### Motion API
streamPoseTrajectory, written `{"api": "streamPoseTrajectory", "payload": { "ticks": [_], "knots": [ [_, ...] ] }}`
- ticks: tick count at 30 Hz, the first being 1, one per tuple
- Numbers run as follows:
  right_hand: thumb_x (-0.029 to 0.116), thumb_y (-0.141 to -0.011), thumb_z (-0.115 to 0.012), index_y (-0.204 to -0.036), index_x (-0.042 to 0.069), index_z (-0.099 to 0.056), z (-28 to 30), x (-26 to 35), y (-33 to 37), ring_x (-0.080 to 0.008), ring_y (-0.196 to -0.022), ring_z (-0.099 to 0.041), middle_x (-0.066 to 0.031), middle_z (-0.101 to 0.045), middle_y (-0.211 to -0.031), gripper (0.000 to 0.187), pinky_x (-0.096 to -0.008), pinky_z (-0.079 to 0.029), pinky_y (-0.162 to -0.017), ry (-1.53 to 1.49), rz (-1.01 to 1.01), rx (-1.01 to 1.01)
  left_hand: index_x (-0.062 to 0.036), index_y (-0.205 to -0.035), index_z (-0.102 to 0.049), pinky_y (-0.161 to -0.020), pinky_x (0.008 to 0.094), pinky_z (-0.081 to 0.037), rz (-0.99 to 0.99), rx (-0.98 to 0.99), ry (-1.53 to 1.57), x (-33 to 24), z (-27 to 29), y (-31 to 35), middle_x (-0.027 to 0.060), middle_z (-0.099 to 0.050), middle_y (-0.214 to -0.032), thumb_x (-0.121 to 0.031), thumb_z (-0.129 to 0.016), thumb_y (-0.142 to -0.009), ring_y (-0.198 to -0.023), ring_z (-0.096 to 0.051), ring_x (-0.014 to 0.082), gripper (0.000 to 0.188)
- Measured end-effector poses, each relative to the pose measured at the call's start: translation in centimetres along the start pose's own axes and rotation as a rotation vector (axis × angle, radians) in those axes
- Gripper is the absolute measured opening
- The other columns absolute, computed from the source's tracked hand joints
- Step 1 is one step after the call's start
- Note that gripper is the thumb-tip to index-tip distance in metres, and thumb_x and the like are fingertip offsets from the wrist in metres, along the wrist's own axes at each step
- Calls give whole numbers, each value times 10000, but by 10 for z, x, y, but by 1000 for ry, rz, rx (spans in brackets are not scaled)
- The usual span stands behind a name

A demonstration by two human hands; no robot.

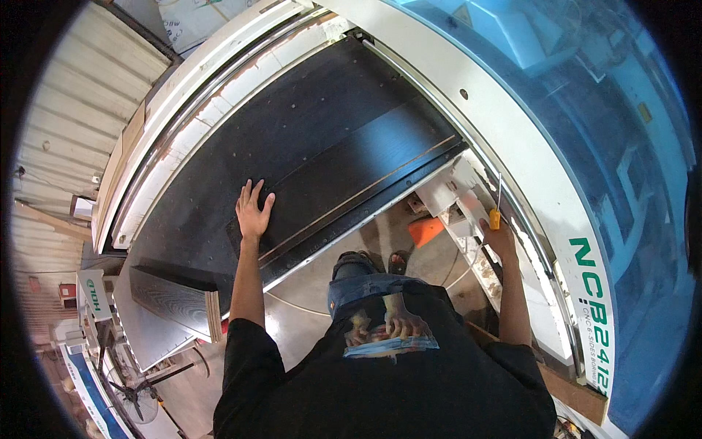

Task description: The person uses a small yellow-handled tool to pry strips off dark wooden boards and positions them on a machine table before moving and stacking the finished parts.

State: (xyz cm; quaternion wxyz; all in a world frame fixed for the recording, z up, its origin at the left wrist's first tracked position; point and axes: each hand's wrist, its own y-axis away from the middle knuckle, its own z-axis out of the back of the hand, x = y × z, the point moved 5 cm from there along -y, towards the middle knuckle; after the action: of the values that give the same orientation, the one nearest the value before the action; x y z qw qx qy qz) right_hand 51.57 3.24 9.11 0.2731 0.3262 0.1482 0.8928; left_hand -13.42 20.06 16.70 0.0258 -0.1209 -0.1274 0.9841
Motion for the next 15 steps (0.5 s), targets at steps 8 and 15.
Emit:
{"api": "streamPoseTrajectory", "payload": {
  "ticks": [8,15],
  "knots": [
    [534,-958,-596,-1398,132,-582,-1,-2,-3,-410,-1230,-596,-216,-640,-1320,596,-476,-483,-1024,18,14,-28,-192,-1440,-567,-1176,522,-294,2,11,-29,1,2,2,186,-428,-1567,-532,-573,-975,-1452,-388,387,577],
    [567,-966,-567,-1349,107,-616,-4,-7,-2,-438,-1179,-616,-234,-679,-1226,600,-500,-499,-981,-12,85,-77,-204,-1462,-547,-1186,524,-276,-7,27,-30,-2,-2,0,178,-413,-1580,-534,-539,-996,-1469,-367,378,570]
  ]
}}
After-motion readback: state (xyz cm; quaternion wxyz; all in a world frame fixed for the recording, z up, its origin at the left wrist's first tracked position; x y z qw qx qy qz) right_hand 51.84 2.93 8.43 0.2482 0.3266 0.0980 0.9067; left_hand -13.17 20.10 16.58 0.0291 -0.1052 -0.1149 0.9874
